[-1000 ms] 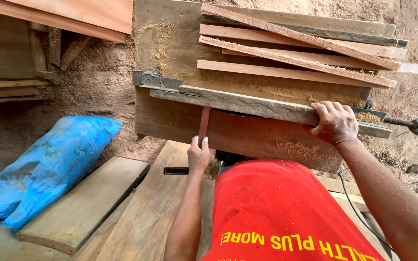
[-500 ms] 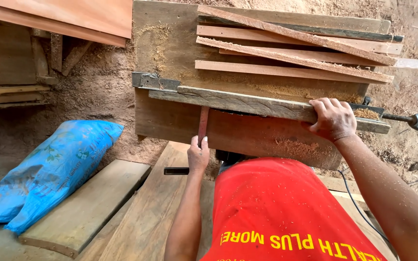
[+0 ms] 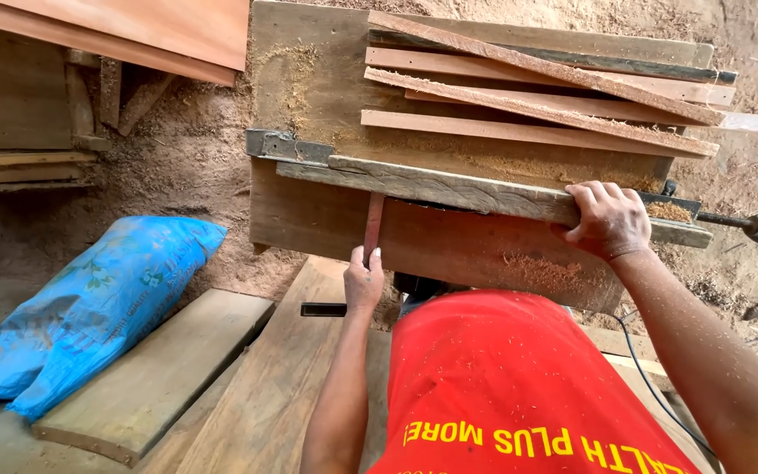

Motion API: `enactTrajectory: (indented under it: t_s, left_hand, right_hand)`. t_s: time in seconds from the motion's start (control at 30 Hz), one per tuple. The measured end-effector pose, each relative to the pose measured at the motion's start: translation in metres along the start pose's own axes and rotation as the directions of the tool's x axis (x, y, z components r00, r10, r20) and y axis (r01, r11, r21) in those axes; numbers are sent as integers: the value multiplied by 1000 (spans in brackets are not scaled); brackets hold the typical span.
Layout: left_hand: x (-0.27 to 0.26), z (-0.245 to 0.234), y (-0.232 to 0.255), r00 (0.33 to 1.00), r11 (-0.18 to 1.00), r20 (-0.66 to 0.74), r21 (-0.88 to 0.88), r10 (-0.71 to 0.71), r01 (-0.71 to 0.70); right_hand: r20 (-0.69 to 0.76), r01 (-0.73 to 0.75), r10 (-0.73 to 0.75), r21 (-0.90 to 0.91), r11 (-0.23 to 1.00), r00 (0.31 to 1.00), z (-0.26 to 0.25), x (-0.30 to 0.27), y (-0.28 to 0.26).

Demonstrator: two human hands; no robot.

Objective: Measuring and organizing wood planks on a workbench in a workshop.

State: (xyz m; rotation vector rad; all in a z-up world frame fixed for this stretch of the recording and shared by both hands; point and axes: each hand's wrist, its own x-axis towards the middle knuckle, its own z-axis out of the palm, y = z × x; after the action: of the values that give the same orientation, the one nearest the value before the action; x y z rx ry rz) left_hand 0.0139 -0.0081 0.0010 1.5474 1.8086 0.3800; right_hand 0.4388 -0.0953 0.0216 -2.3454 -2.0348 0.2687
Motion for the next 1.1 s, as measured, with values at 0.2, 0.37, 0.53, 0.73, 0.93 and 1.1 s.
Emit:
enactTrajectory:
  t_s: [0.2,0.37,0.53,0.73,0.93,1.1]
  left_hand:
    - [1,3,-7,999,999,-13,8,31,-31]
    - [1,3,-4,1000,1000,-3,8,0,0]
    - [1,3,-1,1000,1000,-5,2,-10,10]
    - [-1,3,3,998,998,2,37,-56,56]
    - [-2,4,8,999,997,-25,69,-39,41]
    - [-4,5,8,999,999,-26,24,-25,26]
  right_hand:
    - [0,6,-6,5,1000,1000,4,-2,2]
    - [-16,7,-7,14,1000,1000,2,-2,1]
    - [-34,10,-9,22,1000,999,6,-2,3]
    - [-54,12,-9,48,999,998,3,-2,3]
    - [-48,15,-13,50,999,999,4,-1,5]
    - [-40,15,-13,64,998,999,3,-2,5]
